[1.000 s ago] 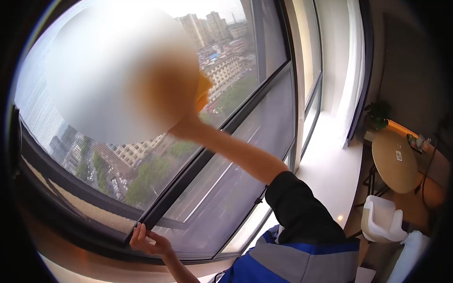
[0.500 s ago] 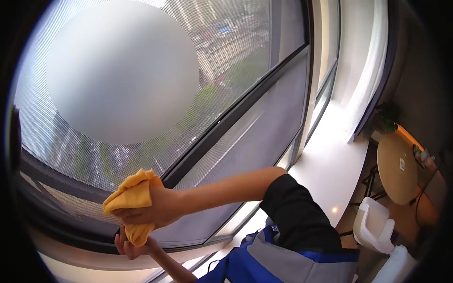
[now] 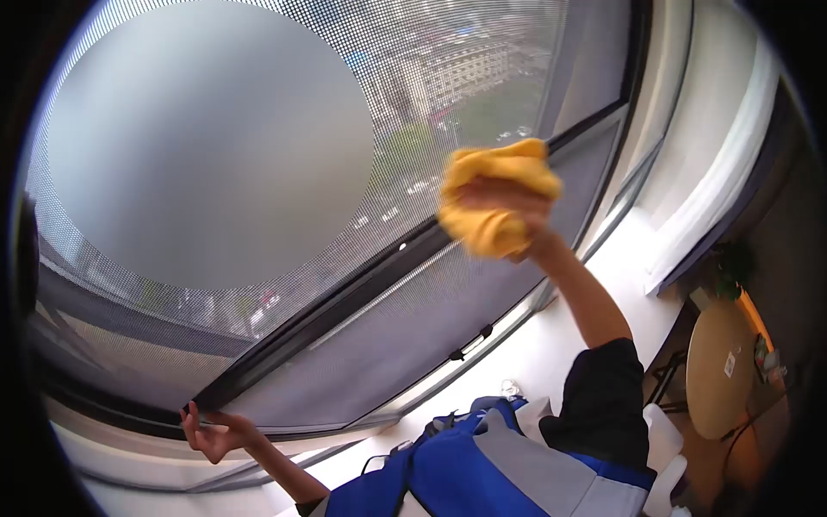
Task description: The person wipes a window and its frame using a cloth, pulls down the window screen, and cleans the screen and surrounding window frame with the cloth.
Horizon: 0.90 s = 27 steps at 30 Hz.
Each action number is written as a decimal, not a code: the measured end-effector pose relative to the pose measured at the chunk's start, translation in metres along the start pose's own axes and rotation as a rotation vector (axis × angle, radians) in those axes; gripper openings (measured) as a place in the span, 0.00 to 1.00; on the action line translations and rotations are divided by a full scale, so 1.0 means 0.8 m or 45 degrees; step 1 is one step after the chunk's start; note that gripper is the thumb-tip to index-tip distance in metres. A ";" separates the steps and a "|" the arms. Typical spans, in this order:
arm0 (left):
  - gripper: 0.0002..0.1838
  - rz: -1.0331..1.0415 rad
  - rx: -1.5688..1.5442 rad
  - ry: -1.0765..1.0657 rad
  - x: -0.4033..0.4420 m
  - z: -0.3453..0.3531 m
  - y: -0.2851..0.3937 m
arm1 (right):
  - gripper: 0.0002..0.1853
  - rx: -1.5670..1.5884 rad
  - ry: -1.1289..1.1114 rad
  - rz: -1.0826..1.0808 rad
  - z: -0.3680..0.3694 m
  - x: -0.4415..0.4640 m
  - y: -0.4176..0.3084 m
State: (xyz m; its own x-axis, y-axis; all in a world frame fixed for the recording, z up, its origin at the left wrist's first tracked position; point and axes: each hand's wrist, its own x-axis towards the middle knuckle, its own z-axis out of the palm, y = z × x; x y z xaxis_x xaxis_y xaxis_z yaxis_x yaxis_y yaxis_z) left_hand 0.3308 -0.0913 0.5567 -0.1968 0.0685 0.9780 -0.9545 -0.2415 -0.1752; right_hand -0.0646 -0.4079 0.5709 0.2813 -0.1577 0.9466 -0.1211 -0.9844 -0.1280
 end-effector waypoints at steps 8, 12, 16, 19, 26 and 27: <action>0.16 -0.225 0.360 0.008 0.005 0.019 0.042 | 0.17 -0.329 0.611 0.418 -0.181 -0.068 0.242; 0.20 -0.461 0.389 0.101 -0.013 0.017 0.025 | 0.16 -0.444 0.799 0.550 -0.239 -0.065 0.300; 0.20 -0.488 0.462 0.267 -0.005 0.035 0.036 | 0.16 -0.682 0.743 0.404 -0.240 -0.057 0.308; 0.20 -0.506 0.458 0.249 0.013 0.036 0.047 | 0.20 -1.284 0.529 0.034 -0.219 -0.062 0.289; 0.19 -0.679 0.375 0.325 0.039 0.055 0.072 | 0.24 -0.185 0.114 0.041 -0.061 0.006 0.043; 0.19 -0.618 0.348 0.316 0.032 0.053 0.064 | 0.24 -0.297 -0.128 -0.182 -0.040 0.034 -0.003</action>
State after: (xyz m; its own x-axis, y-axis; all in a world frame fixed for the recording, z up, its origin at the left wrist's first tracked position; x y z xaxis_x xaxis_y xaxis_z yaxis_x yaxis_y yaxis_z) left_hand 0.2865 -0.1432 0.5779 0.1683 0.4487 0.8777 -0.8626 -0.3640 0.3515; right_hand -0.0868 -0.4076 0.6064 0.4028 -0.0370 0.9145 -0.2860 -0.9542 0.0874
